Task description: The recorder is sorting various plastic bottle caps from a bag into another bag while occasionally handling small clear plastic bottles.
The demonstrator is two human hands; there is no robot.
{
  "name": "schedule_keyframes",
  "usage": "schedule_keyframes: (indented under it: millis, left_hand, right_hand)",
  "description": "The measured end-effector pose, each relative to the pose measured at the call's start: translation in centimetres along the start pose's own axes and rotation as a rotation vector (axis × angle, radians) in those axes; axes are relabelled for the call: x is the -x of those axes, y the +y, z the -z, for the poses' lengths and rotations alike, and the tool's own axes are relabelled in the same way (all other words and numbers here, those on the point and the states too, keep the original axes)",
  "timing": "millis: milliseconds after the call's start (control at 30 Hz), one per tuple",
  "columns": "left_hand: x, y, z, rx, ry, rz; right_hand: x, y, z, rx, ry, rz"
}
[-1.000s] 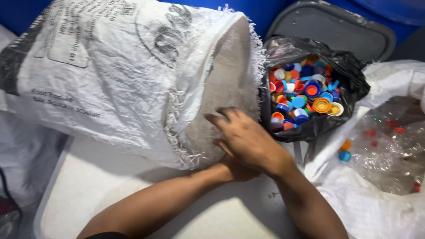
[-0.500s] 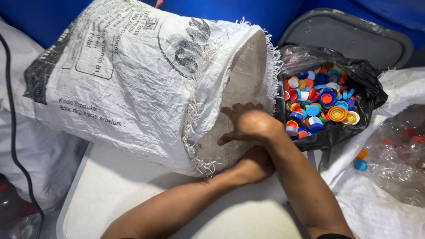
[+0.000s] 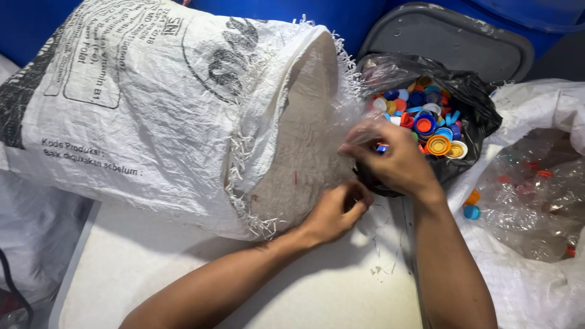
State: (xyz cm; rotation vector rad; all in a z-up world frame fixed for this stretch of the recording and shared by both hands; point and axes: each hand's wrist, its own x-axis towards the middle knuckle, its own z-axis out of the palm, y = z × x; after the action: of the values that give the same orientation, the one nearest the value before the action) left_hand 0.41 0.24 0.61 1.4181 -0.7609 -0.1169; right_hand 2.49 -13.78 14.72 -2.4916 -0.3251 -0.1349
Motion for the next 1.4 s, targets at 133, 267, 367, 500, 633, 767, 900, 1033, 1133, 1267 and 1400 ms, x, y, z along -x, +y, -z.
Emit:
schedule_keyframes:
  millis: [133,267,367,500,633,767,900,1033,1133,1267,1400]
  left_hand:
    - [-0.3,2.0,0.2,0.099,-0.014,0.193]
    - [0.0,1.0,-0.1,0.200,-0.042,0.201]
    - [0.2,-2.0,0.2,0.395,-0.107,0.189]
    - [-0.5,-3.3,1.6,0.739,-0.172,0.263]
    - [-1.6,1.4,2.5,1.009,-0.028,0.441]
    - [-1.1,-2.3,2.1,0.814,-0.066,0.399]
    - [-0.8,-4.9,1.2,0.697,-0.060,0.397]
    - [-1.4,-1.5,1.7,0.619,-0.039,0.436]
    - [-1.3,-1.6,1.6,0.749,-0.087,0.469]
    - [-1.1,-2.8,1.2,0.576,-0.074,0.401]
    - [-1.6,-1.6,1.3,0.614,-0.061,0.402]
  right_hand:
    - [2.0,1.9,1.9,-0.418,0.188,-0.082]
    - [3.7,1.9,3.4,-0.586,0.276,-0.151]
    - [4.5,1.0,4.0,-0.455,0.300,-0.111]
    - [4.9,-2.3,4.1,-0.016,0.139,0.093]
    - [4.6,-2.5,3.4,0.119,-0.140,0.235]
    - [4.5,-2.2,4.6,0.085,-0.376,0.037]
    - [5.0,-1.3,6.6,0.033,-0.380,-0.177]
    - [4.8,-0.6,5.8,-0.008,-0.460,-0.130]
    - [4.4,-1.2,5.2,-0.027,-0.593,-0.021]
    - [4.3,-0.7,5.5,-0.001,-0.504,-0.173]
    - [3.7,0.7,5.6,0.153,0.041,-0.297]
